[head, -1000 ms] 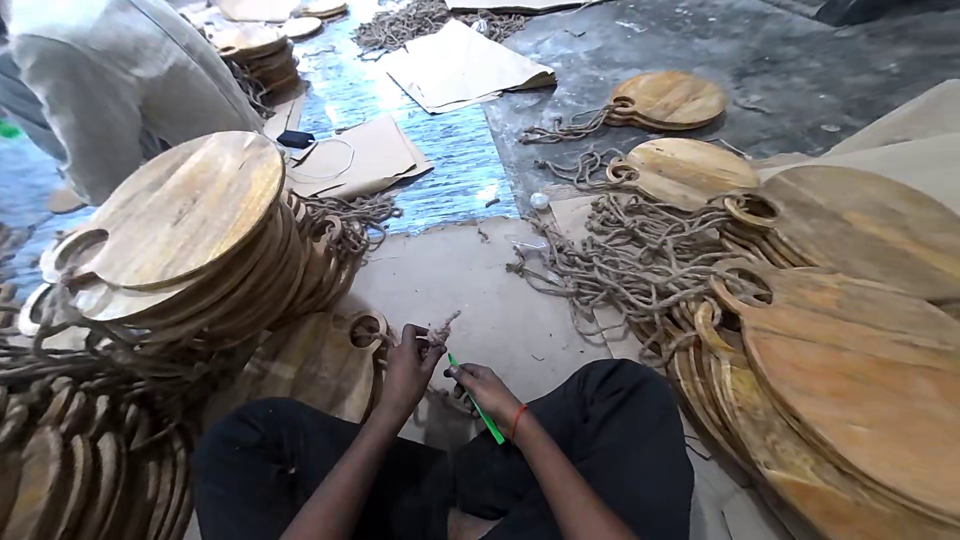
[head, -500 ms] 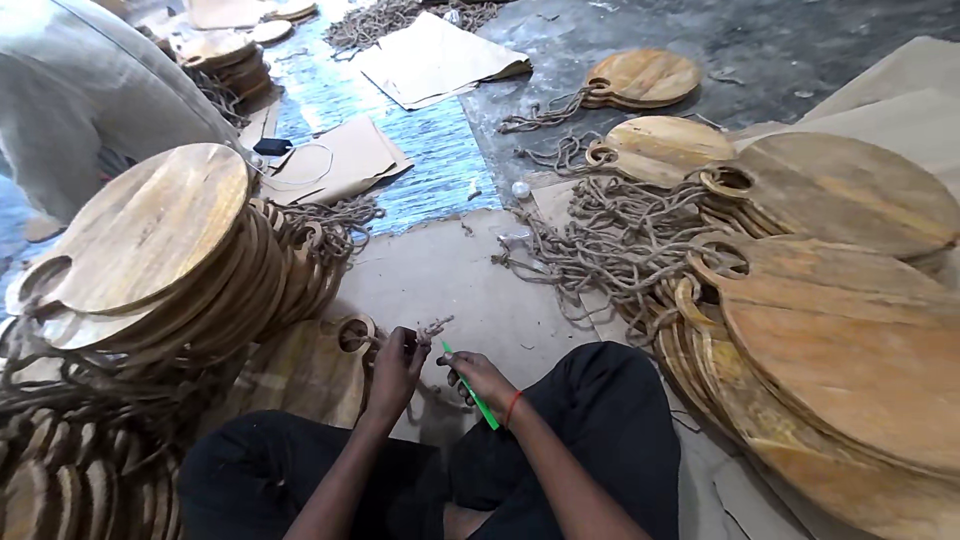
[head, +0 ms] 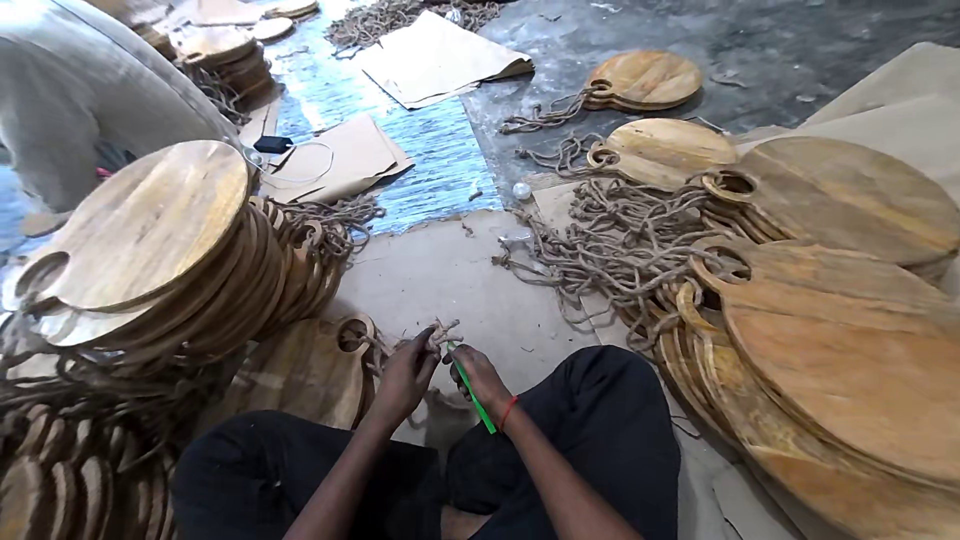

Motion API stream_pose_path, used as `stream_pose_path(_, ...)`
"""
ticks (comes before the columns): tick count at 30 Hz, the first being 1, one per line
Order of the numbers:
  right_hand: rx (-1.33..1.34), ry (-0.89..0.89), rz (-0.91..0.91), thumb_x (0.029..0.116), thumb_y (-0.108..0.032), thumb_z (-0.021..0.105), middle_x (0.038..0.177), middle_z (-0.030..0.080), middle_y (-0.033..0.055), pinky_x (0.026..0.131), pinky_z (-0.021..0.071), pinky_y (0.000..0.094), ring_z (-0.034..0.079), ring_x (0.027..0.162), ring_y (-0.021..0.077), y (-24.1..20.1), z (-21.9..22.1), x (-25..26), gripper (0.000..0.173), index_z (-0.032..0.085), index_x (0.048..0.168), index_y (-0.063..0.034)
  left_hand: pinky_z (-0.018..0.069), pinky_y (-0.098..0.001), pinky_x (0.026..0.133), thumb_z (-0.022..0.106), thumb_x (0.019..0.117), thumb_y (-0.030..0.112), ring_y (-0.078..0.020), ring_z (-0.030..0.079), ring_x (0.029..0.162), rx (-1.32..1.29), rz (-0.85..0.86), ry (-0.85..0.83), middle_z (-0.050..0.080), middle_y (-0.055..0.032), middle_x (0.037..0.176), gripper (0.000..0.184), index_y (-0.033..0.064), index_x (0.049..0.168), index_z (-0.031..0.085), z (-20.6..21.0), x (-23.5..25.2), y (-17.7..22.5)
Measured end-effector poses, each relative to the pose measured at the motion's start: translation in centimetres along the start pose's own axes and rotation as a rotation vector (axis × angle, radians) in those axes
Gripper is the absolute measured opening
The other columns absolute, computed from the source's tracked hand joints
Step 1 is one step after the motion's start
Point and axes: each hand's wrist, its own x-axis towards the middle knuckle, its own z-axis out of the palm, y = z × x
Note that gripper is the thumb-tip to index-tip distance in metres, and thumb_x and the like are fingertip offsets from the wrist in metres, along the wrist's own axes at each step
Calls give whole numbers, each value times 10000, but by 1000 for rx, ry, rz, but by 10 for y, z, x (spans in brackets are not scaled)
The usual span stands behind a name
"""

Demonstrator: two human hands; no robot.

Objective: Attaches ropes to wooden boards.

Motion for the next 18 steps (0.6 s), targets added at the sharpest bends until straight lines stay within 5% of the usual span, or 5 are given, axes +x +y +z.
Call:
stream_pose_path(4,-103,40,-30,1115,-387,397,657,465,-39,489,393,220,424,501,56,5,0,6,429,630,1001,-45,549,-388,814,558,1045,224,-189,644,804,-36,-3,-5,698,-110,987,466,64,1482,524,-3,0,2)
stream_pose_path(11,-195,33,-111,1099,-390,439,763,528,-27,541,414,232,455,573,50,14,-3,19,413,650,1169,-42,548,-369,752,561,1050,182,-189,628,751,-146,-69,-13,677,-138,1002,376,22,1390,574,4,9,7)
stream_pose_path(14,-322,-62,-65,1101,-336,461,931,569,64,695,486,299,536,733,122,5,-16,27,424,537,1357,-7,560,-380,786,549,1063,143,-204,658,804,-259,-136,-60,675,-161,1105,376,19,1418,545,8,26,4)
stream_pose_path(18,-717,-141,27,1090,-233,516,1241,652,213,969,500,494,646,1073,313,-8,-36,40,392,550,1419,-23,558,-374,763,594,1045,146,-201,658,823,-431,-156,-139,679,-155,1130,350,20,1371,585,25,44,-17)
